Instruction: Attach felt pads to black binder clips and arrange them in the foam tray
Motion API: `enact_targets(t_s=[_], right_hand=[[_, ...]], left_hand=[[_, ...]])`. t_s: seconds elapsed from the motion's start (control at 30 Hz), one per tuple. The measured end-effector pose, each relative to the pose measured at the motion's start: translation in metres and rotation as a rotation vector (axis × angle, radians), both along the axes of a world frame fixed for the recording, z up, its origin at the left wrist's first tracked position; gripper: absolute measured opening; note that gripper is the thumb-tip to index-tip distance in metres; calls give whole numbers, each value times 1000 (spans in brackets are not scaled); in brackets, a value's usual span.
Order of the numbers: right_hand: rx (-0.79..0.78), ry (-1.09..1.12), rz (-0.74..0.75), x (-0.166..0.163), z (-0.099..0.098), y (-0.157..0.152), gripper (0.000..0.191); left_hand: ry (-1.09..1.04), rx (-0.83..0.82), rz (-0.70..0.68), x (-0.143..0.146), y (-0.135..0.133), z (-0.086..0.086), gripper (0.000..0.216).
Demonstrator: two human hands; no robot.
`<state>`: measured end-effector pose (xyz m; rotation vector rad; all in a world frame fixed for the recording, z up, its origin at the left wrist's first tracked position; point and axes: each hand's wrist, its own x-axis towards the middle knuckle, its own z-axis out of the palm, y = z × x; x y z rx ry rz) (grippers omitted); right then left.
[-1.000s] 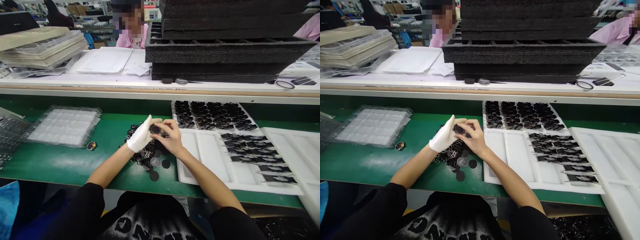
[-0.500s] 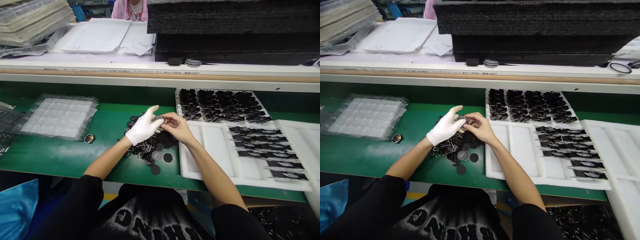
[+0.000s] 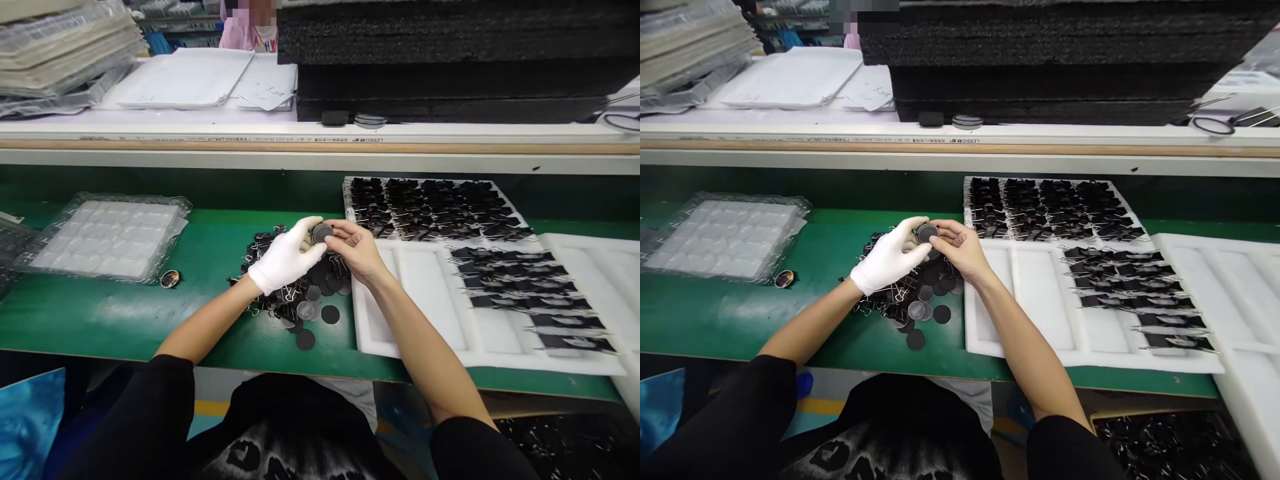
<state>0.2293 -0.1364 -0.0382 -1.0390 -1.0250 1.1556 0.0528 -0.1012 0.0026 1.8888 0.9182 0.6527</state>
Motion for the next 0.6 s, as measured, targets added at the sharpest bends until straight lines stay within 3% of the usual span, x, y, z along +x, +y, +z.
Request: enact_targets(t_s=[0.13, 0.23, 0.33, 0.4, 0.47, 0.6], right_hand=[[-19, 62, 39, 1, -2, 2, 48], [-55, 139, 40, 5, -5, 7, 51], [-88, 234, -20, 15, -6, 13, 55], [-104, 293, -69, 25, -5, 18, 56], [-111, 357, -91, 34, -4, 20, 54], [-116, 427, -59, 46, 0, 21, 42]], left_hand=[[-3, -1, 22, 2, -3, -6, 59], [53, 86, 10, 1, 2, -6, 66], [210, 225, 32, 2, 13, 2, 65], [382, 331, 42, 6, 21, 11, 52], [569, 422, -55, 15, 24, 18, 40], [847, 545, -458, 43, 20, 20, 40]])
